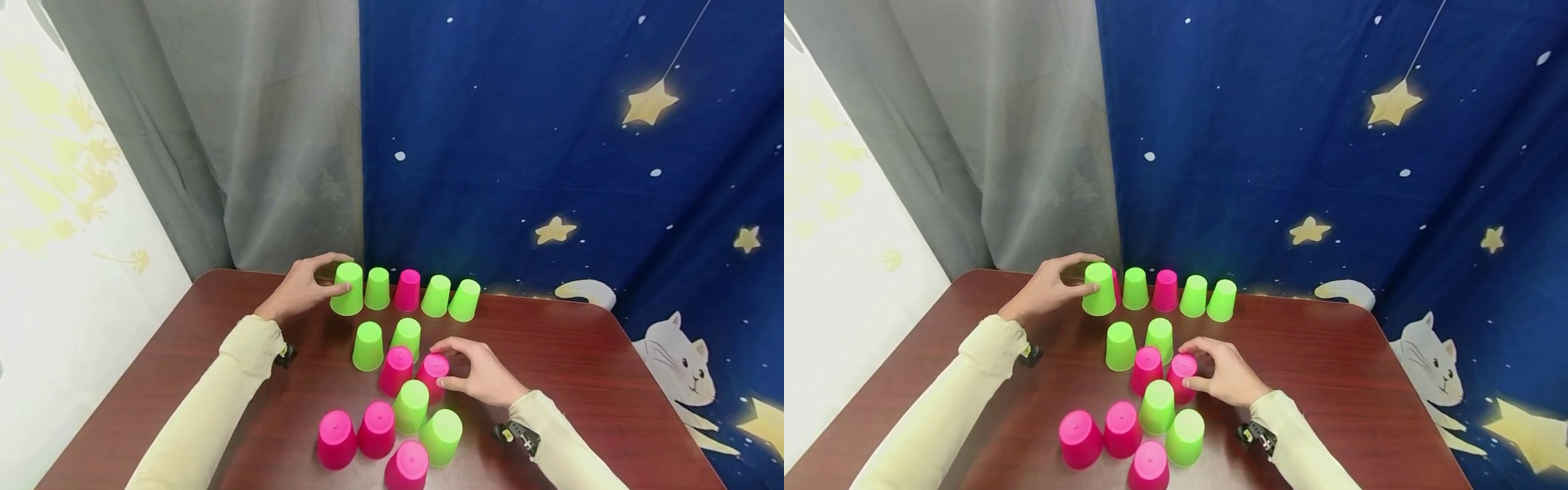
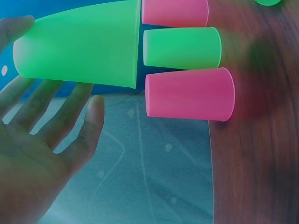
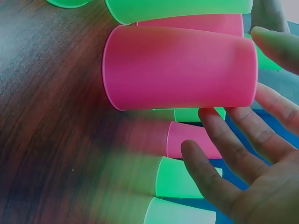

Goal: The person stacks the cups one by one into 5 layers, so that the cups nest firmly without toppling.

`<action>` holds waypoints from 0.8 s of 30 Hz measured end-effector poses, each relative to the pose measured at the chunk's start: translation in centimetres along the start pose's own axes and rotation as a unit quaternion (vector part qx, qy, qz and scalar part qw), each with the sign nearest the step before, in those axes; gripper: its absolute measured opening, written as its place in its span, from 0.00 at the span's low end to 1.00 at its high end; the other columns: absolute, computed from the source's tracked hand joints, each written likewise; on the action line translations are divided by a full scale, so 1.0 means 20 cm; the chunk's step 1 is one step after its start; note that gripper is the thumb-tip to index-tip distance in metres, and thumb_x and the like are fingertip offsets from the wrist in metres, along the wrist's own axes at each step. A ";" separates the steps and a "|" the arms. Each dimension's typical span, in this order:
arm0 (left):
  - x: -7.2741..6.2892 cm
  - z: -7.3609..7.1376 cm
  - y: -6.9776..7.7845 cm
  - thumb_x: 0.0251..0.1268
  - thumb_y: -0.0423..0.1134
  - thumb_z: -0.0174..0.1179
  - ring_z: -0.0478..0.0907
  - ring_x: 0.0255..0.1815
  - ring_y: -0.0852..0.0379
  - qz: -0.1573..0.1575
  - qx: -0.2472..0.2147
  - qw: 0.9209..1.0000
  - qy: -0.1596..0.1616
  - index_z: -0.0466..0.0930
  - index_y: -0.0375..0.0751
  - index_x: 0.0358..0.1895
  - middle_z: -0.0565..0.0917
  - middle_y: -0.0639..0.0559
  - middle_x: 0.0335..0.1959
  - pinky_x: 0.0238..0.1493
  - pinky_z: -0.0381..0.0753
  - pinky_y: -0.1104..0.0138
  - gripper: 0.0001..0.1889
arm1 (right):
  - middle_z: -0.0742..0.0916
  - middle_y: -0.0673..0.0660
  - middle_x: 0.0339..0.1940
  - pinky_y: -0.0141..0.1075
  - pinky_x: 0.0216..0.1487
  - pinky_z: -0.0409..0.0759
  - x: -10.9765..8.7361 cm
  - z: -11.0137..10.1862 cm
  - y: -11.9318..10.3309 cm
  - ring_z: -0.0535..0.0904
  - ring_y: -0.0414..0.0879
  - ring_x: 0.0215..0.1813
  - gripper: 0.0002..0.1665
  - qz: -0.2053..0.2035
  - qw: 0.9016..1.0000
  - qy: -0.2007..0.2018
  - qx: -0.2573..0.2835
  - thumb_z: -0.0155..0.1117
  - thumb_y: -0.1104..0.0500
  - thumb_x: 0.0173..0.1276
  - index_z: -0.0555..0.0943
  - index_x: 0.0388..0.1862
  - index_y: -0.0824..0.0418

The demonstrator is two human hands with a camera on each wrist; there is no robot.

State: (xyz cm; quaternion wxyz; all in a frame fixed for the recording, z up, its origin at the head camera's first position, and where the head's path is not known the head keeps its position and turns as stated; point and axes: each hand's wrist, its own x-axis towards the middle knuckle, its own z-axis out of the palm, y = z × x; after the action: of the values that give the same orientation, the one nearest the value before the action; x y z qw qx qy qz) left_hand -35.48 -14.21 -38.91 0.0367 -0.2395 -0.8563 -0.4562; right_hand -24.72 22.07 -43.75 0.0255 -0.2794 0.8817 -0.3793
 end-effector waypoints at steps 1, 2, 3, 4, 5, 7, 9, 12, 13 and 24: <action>0.01 0.00 0.00 0.61 0.45 0.71 0.88 0.49 0.50 0.000 -0.001 1.000 0.000 0.78 0.53 0.63 0.86 0.48 0.54 0.52 0.87 0.56 0.26 | 0.88 0.47 0.52 0.51 0.57 0.84 0.00 0.00 0.00 0.85 0.45 0.53 0.29 0.001 1.000 0.000 -0.001 0.78 0.57 0.58 0.80 0.59 0.55; 0.02 0.00 0.00 0.61 0.45 0.71 0.88 0.50 0.50 0.000 -0.001 1.000 -0.001 0.78 0.53 0.64 0.86 0.47 0.55 0.52 0.87 0.55 0.26 | 0.88 0.48 0.52 0.51 0.57 0.84 0.00 0.00 0.00 0.85 0.46 0.53 0.30 0.002 1.000 0.000 -0.002 0.78 0.56 0.58 0.80 0.59 0.54; 0.03 0.00 0.00 0.62 0.45 0.71 0.87 0.50 0.49 0.000 0.000 1.000 0.000 0.78 0.53 0.64 0.86 0.47 0.55 0.52 0.87 0.55 0.26 | 0.88 0.48 0.52 0.51 0.57 0.84 0.00 0.01 0.00 0.85 0.46 0.53 0.30 0.002 1.000 0.000 -0.001 0.78 0.57 0.58 0.80 0.60 0.55; 0.04 -0.01 0.01 0.62 0.45 0.71 0.87 0.50 0.48 0.002 0.003 1.000 0.002 0.78 0.52 0.64 0.86 0.46 0.55 0.53 0.87 0.55 0.26 | 0.88 0.49 0.52 0.51 0.57 0.84 0.00 0.01 0.00 0.85 0.46 0.53 0.30 0.002 1.000 0.001 -0.002 0.78 0.57 0.58 0.80 0.60 0.56; 0.05 -0.01 0.01 0.63 0.46 0.70 0.87 0.50 0.48 0.001 0.005 1.000 0.004 0.77 0.52 0.64 0.86 0.46 0.55 0.53 0.87 0.55 0.26 | 0.88 0.49 0.52 0.51 0.57 0.84 0.00 0.01 0.00 0.85 0.46 0.52 0.30 0.002 1.000 0.002 -0.003 0.78 0.57 0.58 0.80 0.60 0.56; 0.08 -0.02 0.02 0.63 0.46 0.70 0.87 0.50 0.48 -0.001 0.008 1.000 0.009 0.77 0.53 0.64 0.85 0.46 0.55 0.52 0.87 0.54 0.26 | 0.88 0.50 0.53 0.51 0.57 0.84 0.00 0.01 0.00 0.86 0.47 0.52 0.31 0.002 1.000 0.004 -0.003 0.78 0.58 0.57 0.80 0.60 0.56; 0.11 -0.03 0.03 0.63 0.47 0.69 0.87 0.50 0.49 -0.004 0.014 1.000 0.017 0.77 0.54 0.64 0.85 0.47 0.56 0.52 0.87 0.55 0.25 | 0.88 0.50 0.53 0.51 0.57 0.84 0.00 0.01 0.00 0.86 0.46 0.52 0.31 0.002 1.000 0.006 -0.004 0.78 0.58 0.57 0.80 0.60 0.57; 0.15 -0.03 0.04 0.64 0.47 0.69 0.86 0.50 0.49 -0.008 0.017 1.000 0.025 0.77 0.54 0.64 0.85 0.47 0.56 0.49 0.87 0.56 0.25 | 0.88 0.50 0.53 0.52 0.57 0.84 0.00 0.01 0.00 0.86 0.45 0.52 0.31 0.001 1.000 0.008 -0.004 0.78 0.58 0.57 0.81 0.60 0.57; 0.16 -0.02 0.04 0.64 0.47 0.68 0.86 0.50 0.49 -0.011 0.017 0.999 0.026 0.76 0.54 0.65 0.85 0.47 0.56 0.48 0.87 0.57 0.25 | 0.88 0.50 0.53 0.51 0.57 0.84 -0.01 0.01 0.00 0.86 0.45 0.52 0.30 0.002 1.000 0.008 -0.004 0.78 0.57 0.57 0.81 0.60 0.57; 0.26 0.05 0.00 0.67 0.49 0.65 0.77 0.62 0.45 -0.043 0.028 0.998 0.042 0.72 0.50 0.69 0.80 0.44 0.63 0.61 0.81 0.50 0.28 | 0.89 0.50 0.52 0.49 0.56 0.85 -0.01 0.03 0.01 0.86 0.45 0.51 0.29 0.005 1.000 0.013 0.016 0.77 0.60 0.57 0.81 0.59 0.55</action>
State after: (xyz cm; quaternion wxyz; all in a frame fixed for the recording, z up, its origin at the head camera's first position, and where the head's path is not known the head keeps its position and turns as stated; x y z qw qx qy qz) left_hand -39.93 -11.52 -38.09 0.0595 -0.1815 -0.8759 -0.4432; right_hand -24.37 21.85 -44.37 0.0199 -0.2698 0.8770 -0.3972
